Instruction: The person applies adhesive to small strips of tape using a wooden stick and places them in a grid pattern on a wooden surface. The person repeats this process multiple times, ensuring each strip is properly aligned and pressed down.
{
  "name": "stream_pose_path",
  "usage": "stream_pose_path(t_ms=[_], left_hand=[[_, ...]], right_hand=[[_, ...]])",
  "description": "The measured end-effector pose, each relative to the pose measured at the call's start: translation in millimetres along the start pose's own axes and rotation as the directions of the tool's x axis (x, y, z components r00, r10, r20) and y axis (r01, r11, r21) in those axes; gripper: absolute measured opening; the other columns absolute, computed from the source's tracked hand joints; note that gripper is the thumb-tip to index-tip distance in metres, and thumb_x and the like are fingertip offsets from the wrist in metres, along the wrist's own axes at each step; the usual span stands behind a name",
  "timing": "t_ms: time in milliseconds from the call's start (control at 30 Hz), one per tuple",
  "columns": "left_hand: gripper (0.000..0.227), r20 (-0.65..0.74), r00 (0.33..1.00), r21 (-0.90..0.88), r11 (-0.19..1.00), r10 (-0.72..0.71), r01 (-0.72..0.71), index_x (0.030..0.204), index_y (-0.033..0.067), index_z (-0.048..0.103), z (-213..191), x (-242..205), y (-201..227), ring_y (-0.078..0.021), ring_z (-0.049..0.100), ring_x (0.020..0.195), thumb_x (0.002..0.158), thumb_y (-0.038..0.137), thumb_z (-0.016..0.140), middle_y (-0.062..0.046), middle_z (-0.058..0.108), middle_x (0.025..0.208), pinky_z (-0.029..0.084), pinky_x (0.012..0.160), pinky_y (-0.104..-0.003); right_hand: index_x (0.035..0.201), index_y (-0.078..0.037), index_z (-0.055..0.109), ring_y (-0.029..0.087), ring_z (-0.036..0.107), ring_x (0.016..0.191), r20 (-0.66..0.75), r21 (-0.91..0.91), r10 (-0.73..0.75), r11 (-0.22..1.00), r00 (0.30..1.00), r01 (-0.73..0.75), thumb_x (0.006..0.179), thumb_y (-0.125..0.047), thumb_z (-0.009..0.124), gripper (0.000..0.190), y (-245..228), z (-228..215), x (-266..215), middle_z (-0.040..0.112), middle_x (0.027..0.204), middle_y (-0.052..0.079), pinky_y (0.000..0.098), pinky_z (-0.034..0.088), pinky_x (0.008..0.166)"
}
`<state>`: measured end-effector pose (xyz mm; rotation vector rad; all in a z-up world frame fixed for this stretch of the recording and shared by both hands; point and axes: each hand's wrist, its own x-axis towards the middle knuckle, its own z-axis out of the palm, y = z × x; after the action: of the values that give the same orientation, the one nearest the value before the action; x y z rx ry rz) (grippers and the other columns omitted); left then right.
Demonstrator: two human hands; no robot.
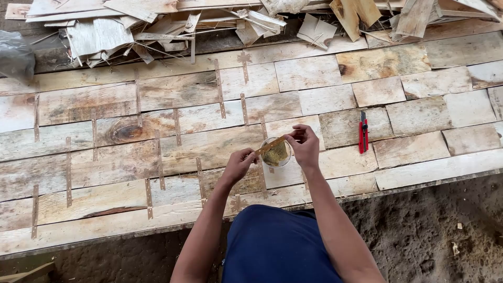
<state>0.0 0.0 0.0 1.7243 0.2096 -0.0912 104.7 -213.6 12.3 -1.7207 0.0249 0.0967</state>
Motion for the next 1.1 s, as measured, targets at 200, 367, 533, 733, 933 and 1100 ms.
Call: stream_pose_path(t_ms=[200,367,533,733,933,1100], left_hand=[[0.02,-0.028,0.999,0.011,1.0,-0.021,0.022,0.084,0.0146,0.074,1.4,-0.2,-13.9,-0.0143,0.055,0.065,0.098,0.021,0.062,-0.004,0.067,0.065,0.047,0.068,-0.028],[0.02,-0.031,1.0,0.054,0.999,-0.003,0.005,0.085,0.0119,0.073,2.9,1.3,-22.2,-0.0187,0.058,0.071,0.099,0.022,0.063,-0.011,0.068,0.073,0.049,0.072,-0.035],[0.025,-0.018,0.999,0.083,0.996,-0.027,0.028,0.08,0.013,0.072,3.6,3.8,-25.2,-0.0185,0.055,0.064,0.098,0.026,0.062,-0.008,0.068,0.067,0.045,0.065,-0.033],[0.033,0.011,0.999,0.092,0.995,-0.034,0.033,0.076,0.0112,0.07,2.9,2.9,-22.6,-0.0221,0.054,0.062,0.1,0.032,0.061,-0.01,0.067,0.064,0.045,0.063,-0.035],[0.036,0.077,0.995,0.14,0.988,-0.07,0.059,0.075,0.0155,0.071,0.5,8.3,-17.0,-0.0215,0.056,0.063,0.102,0.036,0.058,-0.007,0.069,0.065,0.047,0.066,-0.034],[0.036,0.103,0.992,0.126,0.991,-0.068,0.054,0.076,0.0126,0.071,5.3,9.4,10.4,-0.0227,0.057,0.064,0.103,0.032,0.057,-0.01,0.07,0.068,0.047,0.068,-0.036]], right_hand=[[0.113,-0.007,0.064,0.018,0.073,0.086,-0.007,0.018,0.001,1.0,1.0,-0.001,0.081,-0.011,0.091,0.042,7.0,-4.2,1.1,0.07,0.088,0.008,0.0289,0.06,0.075],[0.112,-0.008,0.065,0.016,0.072,0.085,-0.018,0.012,0.022,1.0,1.0,-0.022,0.08,-0.011,0.092,0.042,8.6,-5.3,0.1,0.069,0.089,0.007,0.0273,0.06,0.075],[0.109,-0.007,0.066,0.015,0.072,0.084,-0.038,0.001,0.045,0.999,0.998,-0.045,0.078,-0.013,0.093,0.041,15.5,-8.2,2.3,0.069,0.089,0.006,0.0257,0.06,0.075],[0.107,-0.007,0.068,0.015,0.071,0.088,-0.074,-0.013,0.055,0.998,0.996,-0.056,0.08,-0.013,0.092,0.036,21.6,-11.0,3.1,0.069,0.091,0.006,0.0273,0.059,0.077],[0.107,-0.009,0.071,0.015,0.072,0.084,-0.077,-0.039,0.058,0.997,0.995,-0.061,0.086,-0.013,0.087,0.027,15.5,-18.0,2.2,0.072,0.089,0.008,0.0292,0.059,0.076],[0.104,-0.01,0.077,0.017,0.073,0.078,0.105,0.027,0.058,0.998,0.993,-0.062,0.101,-0.017,0.069,0.011,-6.2,-11.0,-10.4,0.077,0.084,0.01,0.0286,0.06,0.073]])
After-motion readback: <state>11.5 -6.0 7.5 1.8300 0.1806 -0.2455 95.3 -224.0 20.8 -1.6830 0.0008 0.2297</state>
